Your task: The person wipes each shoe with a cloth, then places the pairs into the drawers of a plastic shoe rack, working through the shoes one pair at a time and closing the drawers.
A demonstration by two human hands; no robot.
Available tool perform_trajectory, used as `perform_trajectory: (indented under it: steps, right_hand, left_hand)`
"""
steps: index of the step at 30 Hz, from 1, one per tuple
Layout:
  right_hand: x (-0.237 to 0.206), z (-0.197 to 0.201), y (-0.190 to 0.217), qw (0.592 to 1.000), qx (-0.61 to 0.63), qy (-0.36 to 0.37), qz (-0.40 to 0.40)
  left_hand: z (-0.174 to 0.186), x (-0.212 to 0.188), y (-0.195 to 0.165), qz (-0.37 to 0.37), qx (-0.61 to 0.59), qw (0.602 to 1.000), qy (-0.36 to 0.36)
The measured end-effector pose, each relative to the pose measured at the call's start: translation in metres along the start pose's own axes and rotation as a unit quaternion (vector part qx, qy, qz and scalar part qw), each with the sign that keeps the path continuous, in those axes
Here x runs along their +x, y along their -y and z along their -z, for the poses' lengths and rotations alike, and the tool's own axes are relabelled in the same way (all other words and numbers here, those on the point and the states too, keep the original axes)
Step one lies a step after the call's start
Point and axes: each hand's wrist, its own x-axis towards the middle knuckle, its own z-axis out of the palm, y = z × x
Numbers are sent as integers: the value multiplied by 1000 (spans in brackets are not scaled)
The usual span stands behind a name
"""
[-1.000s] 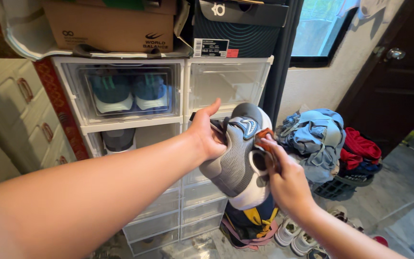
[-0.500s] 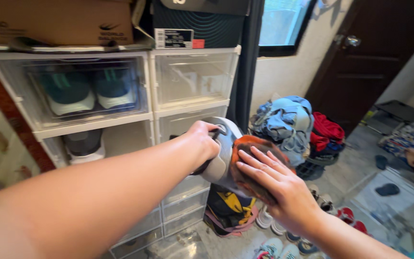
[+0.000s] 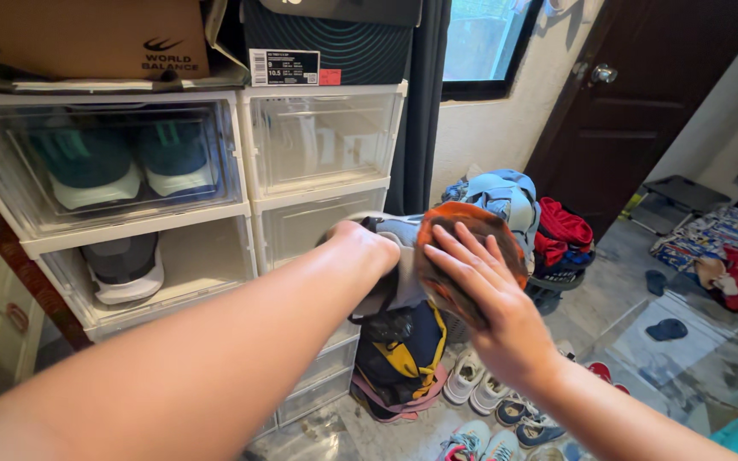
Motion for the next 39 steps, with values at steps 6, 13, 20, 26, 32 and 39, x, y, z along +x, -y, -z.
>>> perform_trajectory:
  steps: [6, 13, 20, 26, 32, 39]
  right_hand:
    - [0, 3, -9, 996, 28, -26, -84]
    - [-5, -13, -1, 998, 37, -26, -49]
    - [-5, -31, -27, 969, 153, -97, -167]
    - [-5, -64, -34, 797, 388, -213, -411]
    - [6, -70, -47, 514, 585, -228, -584]
    - [-13, -85, -79, 327, 668, -166, -647]
  left_hand:
    - [-10, -2, -2, -24, -23, 999, -1]
    - [-13, -4, -2, -10, -13, 1000, 12]
    - [-10, -2, 8, -1, -16, 1000, 13]
    - [-4, -7, 18, -9, -25, 1000, -4]
    - [4, -15, 22, -3, -22, 1000, -13]
    - [22, -18, 18, 4, -8, 1000, -19]
